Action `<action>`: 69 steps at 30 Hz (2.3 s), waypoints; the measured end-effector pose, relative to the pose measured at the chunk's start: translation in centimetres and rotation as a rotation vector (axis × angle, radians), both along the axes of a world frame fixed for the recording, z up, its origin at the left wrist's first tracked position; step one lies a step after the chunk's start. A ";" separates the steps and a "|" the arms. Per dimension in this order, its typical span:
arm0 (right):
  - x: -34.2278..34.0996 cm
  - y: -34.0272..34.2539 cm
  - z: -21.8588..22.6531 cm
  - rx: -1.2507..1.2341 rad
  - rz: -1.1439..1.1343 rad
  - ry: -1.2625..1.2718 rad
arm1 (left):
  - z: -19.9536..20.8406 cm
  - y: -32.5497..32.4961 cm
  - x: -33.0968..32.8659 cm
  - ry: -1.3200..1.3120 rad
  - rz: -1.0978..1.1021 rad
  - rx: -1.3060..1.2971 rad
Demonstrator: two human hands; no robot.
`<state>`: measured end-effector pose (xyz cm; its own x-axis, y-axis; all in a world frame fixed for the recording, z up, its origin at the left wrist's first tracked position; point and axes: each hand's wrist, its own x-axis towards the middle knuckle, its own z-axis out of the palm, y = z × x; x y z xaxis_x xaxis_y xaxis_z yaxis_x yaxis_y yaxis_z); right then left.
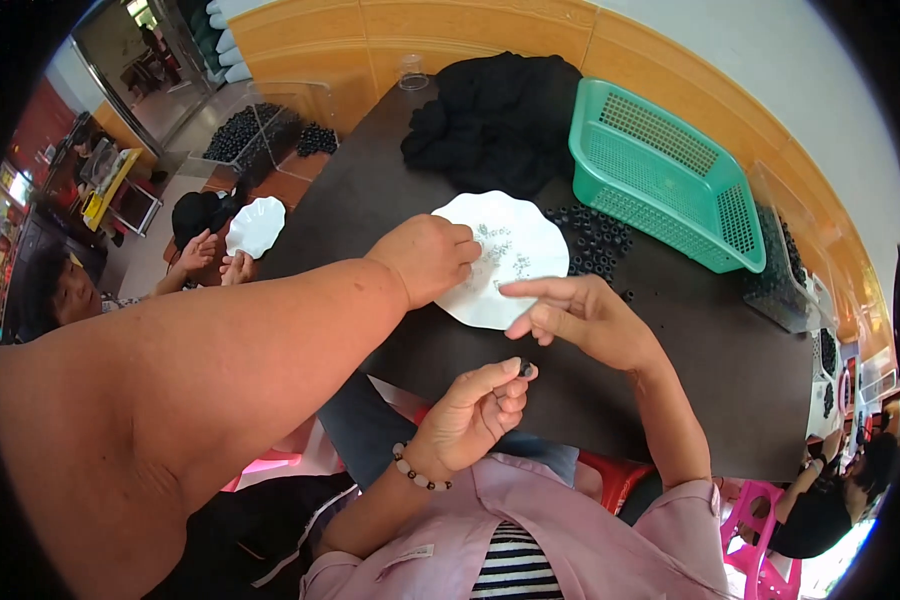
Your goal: Assembling small white plastic components into black plastic rings at a workspace.
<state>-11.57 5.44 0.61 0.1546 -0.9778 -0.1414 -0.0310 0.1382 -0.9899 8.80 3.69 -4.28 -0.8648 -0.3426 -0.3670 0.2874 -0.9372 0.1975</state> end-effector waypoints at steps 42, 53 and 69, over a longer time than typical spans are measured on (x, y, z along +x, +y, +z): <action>2.8 8.2 -4.1 -0.130 -0.144 -0.147 | -1.9 3.1 0.4 -0.209 0.015 -0.480; 1.8 9.8 -4.0 -0.116 -0.288 0.034 | -0.7 3.4 -2.4 -0.203 -0.077 -0.143; -8.0 11.3 0.4 -0.273 -0.586 0.560 | -1.4 3.4 -3.7 -0.218 -0.103 -0.189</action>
<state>-19.54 16.75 0.96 -0.4091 -0.8888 0.2064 -0.5239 0.0436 -0.8507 5.09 7.05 -5.69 -0.8063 -0.3373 -0.4859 0.1247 -0.8999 0.4178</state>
